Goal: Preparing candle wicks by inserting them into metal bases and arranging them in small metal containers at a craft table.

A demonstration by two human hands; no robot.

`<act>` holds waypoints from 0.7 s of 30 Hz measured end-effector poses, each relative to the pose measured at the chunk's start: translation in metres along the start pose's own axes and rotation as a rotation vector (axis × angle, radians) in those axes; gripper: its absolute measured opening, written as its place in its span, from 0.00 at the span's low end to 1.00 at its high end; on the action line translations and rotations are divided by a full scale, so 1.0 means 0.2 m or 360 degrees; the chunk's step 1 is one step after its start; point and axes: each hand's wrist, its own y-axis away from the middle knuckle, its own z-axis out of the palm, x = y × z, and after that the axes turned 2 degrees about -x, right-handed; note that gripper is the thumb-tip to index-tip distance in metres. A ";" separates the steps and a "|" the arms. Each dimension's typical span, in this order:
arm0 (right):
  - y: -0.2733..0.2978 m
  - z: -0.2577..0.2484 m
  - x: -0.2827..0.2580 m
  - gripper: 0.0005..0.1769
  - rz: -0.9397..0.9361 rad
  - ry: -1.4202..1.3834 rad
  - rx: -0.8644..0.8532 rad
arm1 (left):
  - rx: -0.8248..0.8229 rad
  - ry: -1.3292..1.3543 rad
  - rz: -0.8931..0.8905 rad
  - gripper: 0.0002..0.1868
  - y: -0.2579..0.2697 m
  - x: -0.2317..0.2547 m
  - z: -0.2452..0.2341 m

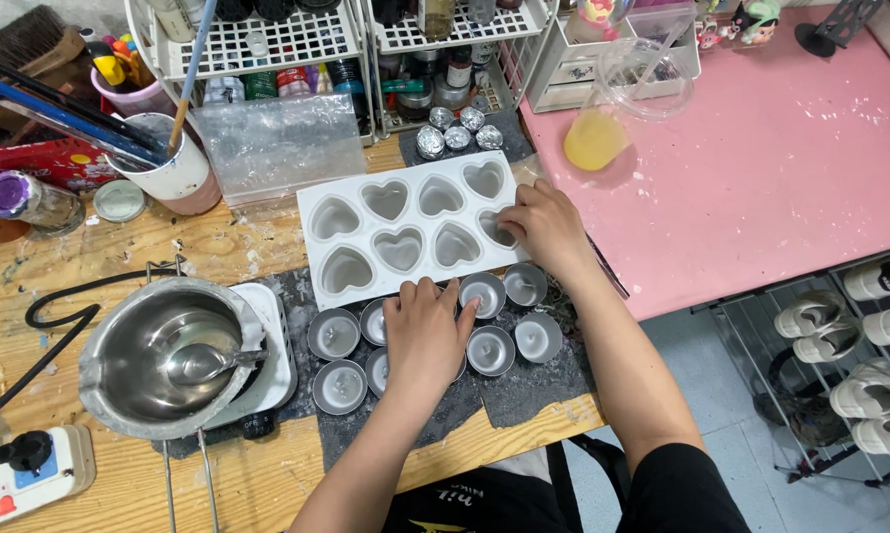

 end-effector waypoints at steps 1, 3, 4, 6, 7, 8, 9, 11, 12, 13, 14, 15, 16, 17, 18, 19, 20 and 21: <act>0.00 0.00 0.00 0.08 0.0001 0.0000 0.0001 | 0.0000 0.0000 0.0001 0.24 0.00 0.00 0.00; 0.00 0.02 0.01 0.07 -0.0023 -0.0018 -0.0004 | 0.0022 -0.0006 0.0009 0.24 0.00 0.00 0.00; 0.00 0.02 0.02 0.07 -0.0023 -0.0018 -0.0003 | 0.0022 -0.0006 0.0010 0.24 0.00 0.00 0.00; 0.00 0.03 0.03 0.07 -0.0020 -0.0057 -0.0008 | 0.0047 -0.0014 0.0004 0.24 0.00 0.00 0.01; 0.01 0.04 0.04 0.07 -0.0019 -0.0057 -0.0008 | 0.0046 -0.0015 0.0004 0.24 0.00 -0.01 0.01; 0.01 0.05 0.04 0.07 -0.0014 -0.0059 -0.0011 | 0.0064 -0.0024 0.0014 0.24 0.00 -0.01 0.02; 0.01 0.05 0.05 0.08 -0.0007 -0.0062 -0.0013 | 0.0083 -0.0034 0.0024 0.24 0.00 -0.01 0.03; 0.01 0.05 0.05 0.08 -0.0010 -0.0072 -0.0008 | 0.0073 -0.0038 0.0018 0.24 0.00 -0.01 0.02; 0.01 0.06 0.05 0.08 -0.0014 -0.0081 -0.0003 | 0.0063 -0.0040 0.0010 0.24 0.00 -0.01 0.02; 0.01 0.06 0.05 0.08 -0.0014 -0.0081 -0.0003 | 0.0064 -0.0041 0.0010 0.24 0.00 -0.01 0.02; 0.01 0.06 0.06 0.08 -0.0020 -0.0079 0.0005 | 0.0044 -0.0034 0.0002 0.24 0.00 -0.01 0.01; 0.01 0.06 0.06 0.08 -0.0024 -0.0078 0.0013 | 0.0024 -0.0028 -0.0007 0.24 0.00 0.00 0.01; 0.01 0.05 0.05 0.08 -0.0023 -0.0079 0.0014 | 0.0023 -0.0029 -0.0006 0.24 0.00 0.00 0.00; 0.01 0.04 0.04 0.08 -0.0011 -0.0079 0.0007 | 0.0026 -0.0017 -0.0009 0.24 0.00 0.00 -0.01; 0.01 0.04 0.04 0.08 0.0000 -0.0079 0.0001 | 0.0029 -0.0004 -0.0011 0.24 0.00 0.00 -0.01; 0.01 0.04 0.04 0.08 0.0000 -0.0079 0.0001 | 0.0029 -0.0004 -0.0011 0.24 0.00 0.00 -0.01; 0.00 0.04 0.04 0.08 -0.0005 -0.0077 0.0001 | 0.0041 0.0004 -0.0014 0.24 0.00 0.01 -0.02; 0.00 0.04 0.04 0.08 -0.0011 -0.0077 0.0001 | 0.0053 0.0012 -0.0017 0.24 0.00 0.01 -0.02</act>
